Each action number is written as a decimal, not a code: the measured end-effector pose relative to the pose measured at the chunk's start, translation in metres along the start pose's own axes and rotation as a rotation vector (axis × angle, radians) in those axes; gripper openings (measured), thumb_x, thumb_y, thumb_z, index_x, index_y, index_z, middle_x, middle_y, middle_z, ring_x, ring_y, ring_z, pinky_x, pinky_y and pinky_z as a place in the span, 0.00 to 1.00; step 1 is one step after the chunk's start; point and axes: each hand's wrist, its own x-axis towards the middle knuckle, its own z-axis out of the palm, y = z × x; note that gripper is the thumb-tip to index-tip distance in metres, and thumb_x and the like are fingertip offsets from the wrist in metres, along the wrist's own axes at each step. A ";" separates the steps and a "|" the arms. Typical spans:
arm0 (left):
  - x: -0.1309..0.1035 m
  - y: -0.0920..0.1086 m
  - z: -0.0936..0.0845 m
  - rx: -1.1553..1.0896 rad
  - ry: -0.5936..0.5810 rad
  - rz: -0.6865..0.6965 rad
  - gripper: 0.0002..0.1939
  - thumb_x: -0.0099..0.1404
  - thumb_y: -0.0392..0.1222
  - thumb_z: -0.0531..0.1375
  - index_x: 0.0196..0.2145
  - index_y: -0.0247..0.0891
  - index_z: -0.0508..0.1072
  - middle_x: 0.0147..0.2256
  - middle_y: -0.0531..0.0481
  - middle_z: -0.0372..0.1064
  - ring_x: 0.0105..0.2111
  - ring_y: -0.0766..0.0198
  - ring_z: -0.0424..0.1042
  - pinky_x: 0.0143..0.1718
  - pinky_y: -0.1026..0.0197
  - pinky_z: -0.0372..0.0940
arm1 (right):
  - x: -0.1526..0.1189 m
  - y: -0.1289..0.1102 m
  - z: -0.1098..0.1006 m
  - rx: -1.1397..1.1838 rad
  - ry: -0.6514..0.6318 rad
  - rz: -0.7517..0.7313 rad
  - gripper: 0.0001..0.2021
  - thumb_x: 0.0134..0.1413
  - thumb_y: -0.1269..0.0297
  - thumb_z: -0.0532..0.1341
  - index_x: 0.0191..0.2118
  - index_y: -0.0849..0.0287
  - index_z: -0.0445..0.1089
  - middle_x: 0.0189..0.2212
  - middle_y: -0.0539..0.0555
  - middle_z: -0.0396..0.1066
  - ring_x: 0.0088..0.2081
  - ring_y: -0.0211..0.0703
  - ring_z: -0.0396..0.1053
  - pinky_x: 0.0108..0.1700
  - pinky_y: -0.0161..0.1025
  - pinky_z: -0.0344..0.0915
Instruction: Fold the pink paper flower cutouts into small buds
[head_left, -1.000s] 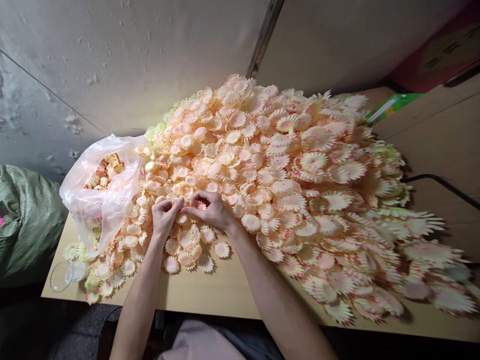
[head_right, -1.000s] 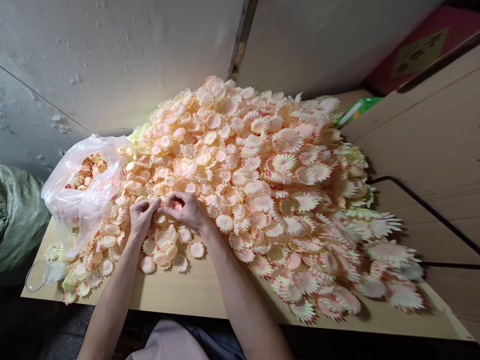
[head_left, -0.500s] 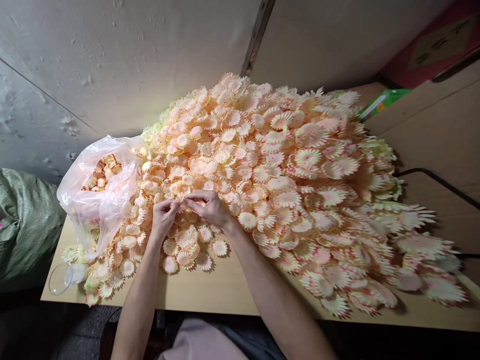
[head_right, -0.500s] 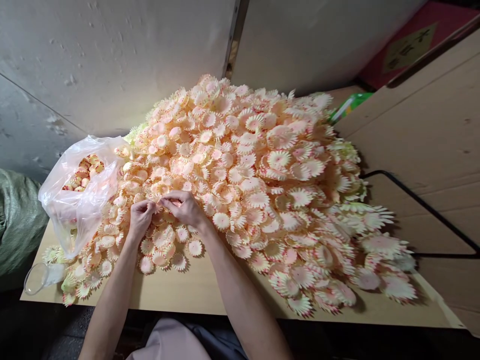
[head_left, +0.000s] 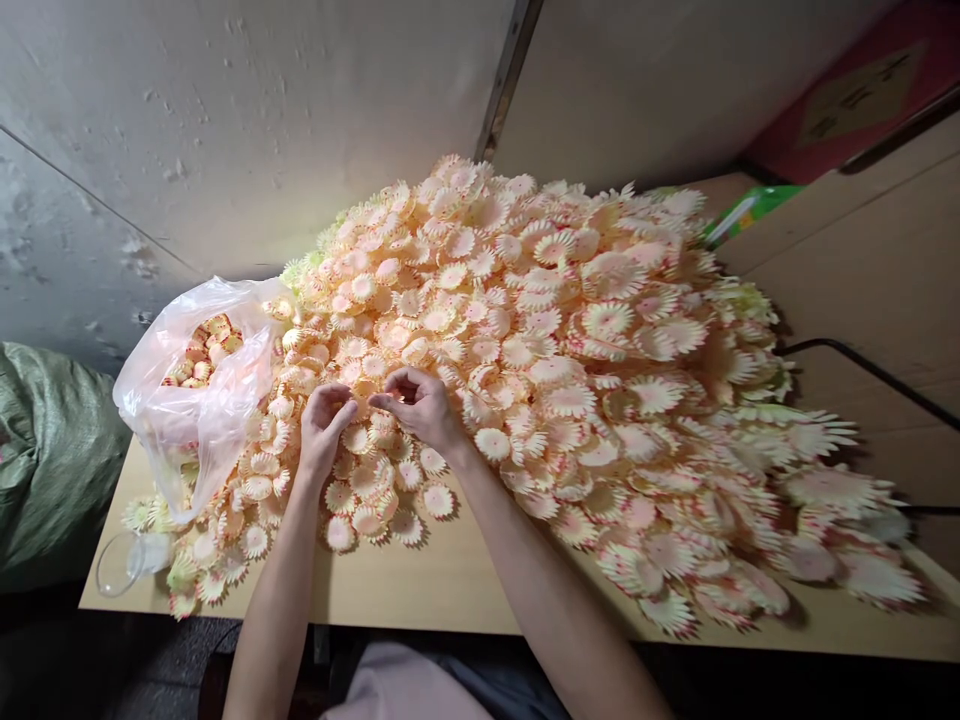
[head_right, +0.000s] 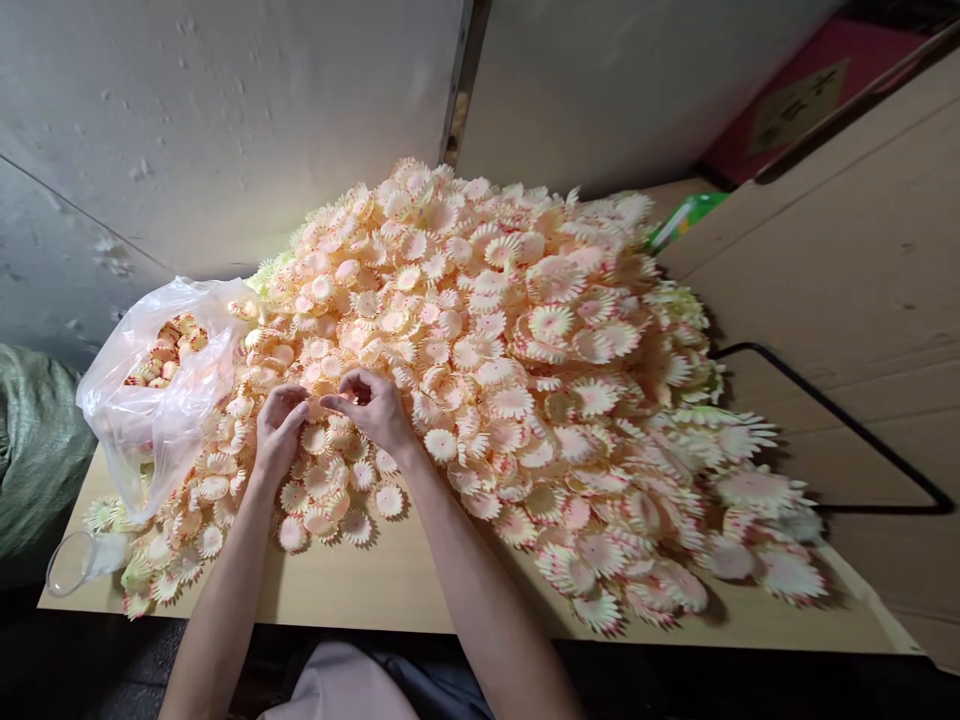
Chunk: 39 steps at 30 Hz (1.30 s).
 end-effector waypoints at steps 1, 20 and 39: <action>0.000 0.000 0.000 0.015 -0.002 0.002 0.14 0.56 0.47 0.68 0.38 0.38 0.74 0.37 0.49 0.70 0.39 0.65 0.69 0.42 0.65 0.65 | 0.000 0.000 0.000 0.041 -0.035 0.017 0.19 0.44 0.47 0.69 0.30 0.57 0.67 0.23 0.47 0.63 0.24 0.36 0.62 0.26 0.35 0.62; 0.001 -0.007 0.002 0.046 0.048 -0.060 0.16 0.48 0.44 0.72 0.31 0.35 0.74 0.28 0.53 0.71 0.27 0.70 0.70 0.32 0.67 0.67 | -0.002 -0.008 -0.003 0.179 -0.267 -0.012 0.12 0.54 0.57 0.65 0.42 0.54 0.78 0.44 0.55 0.74 0.42 0.43 0.75 0.44 0.42 0.75; 0.002 -0.006 -0.002 0.060 0.022 -0.061 0.15 0.52 0.51 0.69 0.33 0.37 0.80 0.32 0.48 0.77 0.31 0.65 0.75 0.35 0.63 0.70 | 0.002 0.007 0.003 0.138 -0.046 0.061 0.12 0.47 0.57 0.69 0.33 0.57 0.69 0.30 0.51 0.73 0.32 0.41 0.74 0.37 0.40 0.74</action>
